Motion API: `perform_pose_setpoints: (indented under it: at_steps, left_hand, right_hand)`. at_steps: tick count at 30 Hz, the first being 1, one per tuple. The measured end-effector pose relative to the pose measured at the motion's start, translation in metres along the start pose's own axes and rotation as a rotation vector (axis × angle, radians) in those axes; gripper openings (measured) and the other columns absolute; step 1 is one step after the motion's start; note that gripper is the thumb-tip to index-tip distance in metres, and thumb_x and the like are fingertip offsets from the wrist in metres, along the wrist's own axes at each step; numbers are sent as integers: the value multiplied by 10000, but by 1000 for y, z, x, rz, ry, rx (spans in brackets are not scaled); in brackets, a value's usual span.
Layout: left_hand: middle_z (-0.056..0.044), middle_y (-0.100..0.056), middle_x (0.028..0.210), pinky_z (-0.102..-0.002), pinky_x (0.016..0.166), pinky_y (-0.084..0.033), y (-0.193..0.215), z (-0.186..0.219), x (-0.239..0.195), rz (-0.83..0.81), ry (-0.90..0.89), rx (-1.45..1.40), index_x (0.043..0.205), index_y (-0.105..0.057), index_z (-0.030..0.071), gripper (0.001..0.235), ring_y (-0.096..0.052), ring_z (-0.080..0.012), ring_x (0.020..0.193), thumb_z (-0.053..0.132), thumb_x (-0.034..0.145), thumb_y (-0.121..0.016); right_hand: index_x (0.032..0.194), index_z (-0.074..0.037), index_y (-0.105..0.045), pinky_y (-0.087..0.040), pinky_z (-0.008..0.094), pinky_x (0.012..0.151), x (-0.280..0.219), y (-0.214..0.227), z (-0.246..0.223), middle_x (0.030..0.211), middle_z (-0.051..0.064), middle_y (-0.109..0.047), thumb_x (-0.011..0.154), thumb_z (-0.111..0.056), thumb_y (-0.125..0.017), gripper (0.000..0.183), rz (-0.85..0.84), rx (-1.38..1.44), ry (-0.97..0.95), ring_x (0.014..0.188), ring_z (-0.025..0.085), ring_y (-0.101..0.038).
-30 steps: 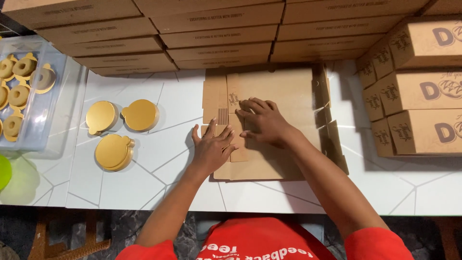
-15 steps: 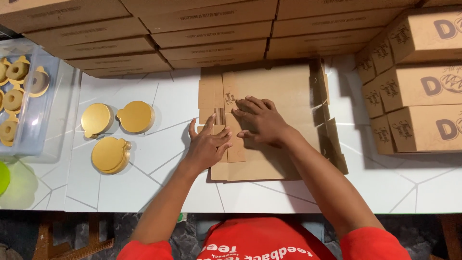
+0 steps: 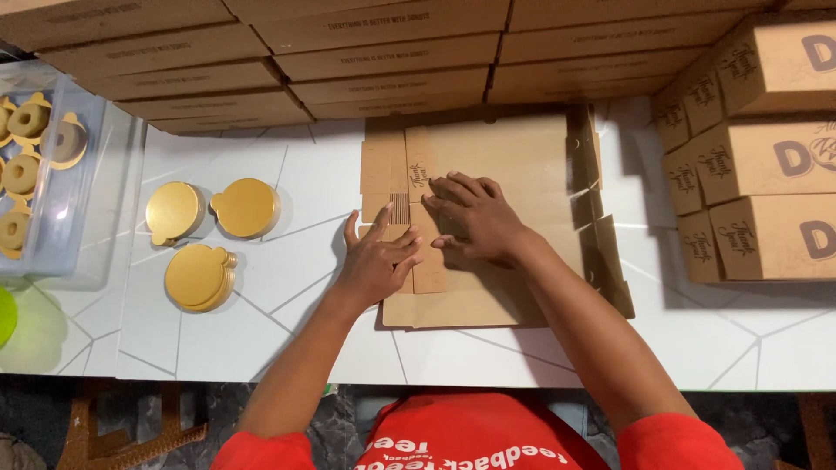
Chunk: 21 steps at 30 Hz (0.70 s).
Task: The person assembles flat cardboard donut boxes on a white tiled table. They fold the side flaps, tuck tabs into slots, and press the box into shape. The person repeats this process for multiple boxes, stacking the finished ones to the side.
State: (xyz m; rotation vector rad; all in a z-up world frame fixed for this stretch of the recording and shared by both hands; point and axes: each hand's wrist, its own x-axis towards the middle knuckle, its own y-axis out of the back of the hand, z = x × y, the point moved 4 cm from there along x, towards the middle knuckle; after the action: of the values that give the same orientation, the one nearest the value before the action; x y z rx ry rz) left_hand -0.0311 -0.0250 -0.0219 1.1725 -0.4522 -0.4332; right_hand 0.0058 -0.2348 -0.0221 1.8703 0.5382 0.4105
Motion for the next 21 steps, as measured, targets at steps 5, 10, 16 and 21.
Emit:
perform_pose_setpoints:
  at_steps: [5,10,16,21]
  left_hand:
    - [-11,-717,1266,-712,1154,-73,-9,7,-25,-44,-30,-66,1109,-787,226,268,-361,-301,1512,416,975,-655]
    - [26,-739,1225,-725,1151,-56,0,1,-13,-41,-13,-20,1035,-807,270,215,-363,-284,1514,429,937,-700]
    - [14,-737,1225,-715,1158,-42,0,0,0,37,-56,-23,1092,-797,236,234,-363,-292,1514,400,957,-698]
    - [-1,-741,1194,-727,1145,-81,1,17,-32,-37,-62,-19,1064,-804,245,241,-405,-296,1484,425,941,-701]
  right_hand:
    - [1472,-211,-533,-249,576,1188,-1,3,-1,1613,78,-390,927,-724,-544,748,-11,20,-15,1527,295,-291]
    - [1475,-207,-521,-249,571,1187,0,5,-4,1621,72,-373,932,-727,-523,752,-21,3,-12,1530,287,-277]
    - [1478,-201,-512,-255,572,1182,-1,6,-4,1619,79,-376,936,-727,-517,755,-19,-9,2,1531,290,-275]
    - [1474,-204,-509,-256,573,1182,-1,3,-3,1619,75,-374,944,-725,-509,743,-18,-28,0,1530,289,-276]
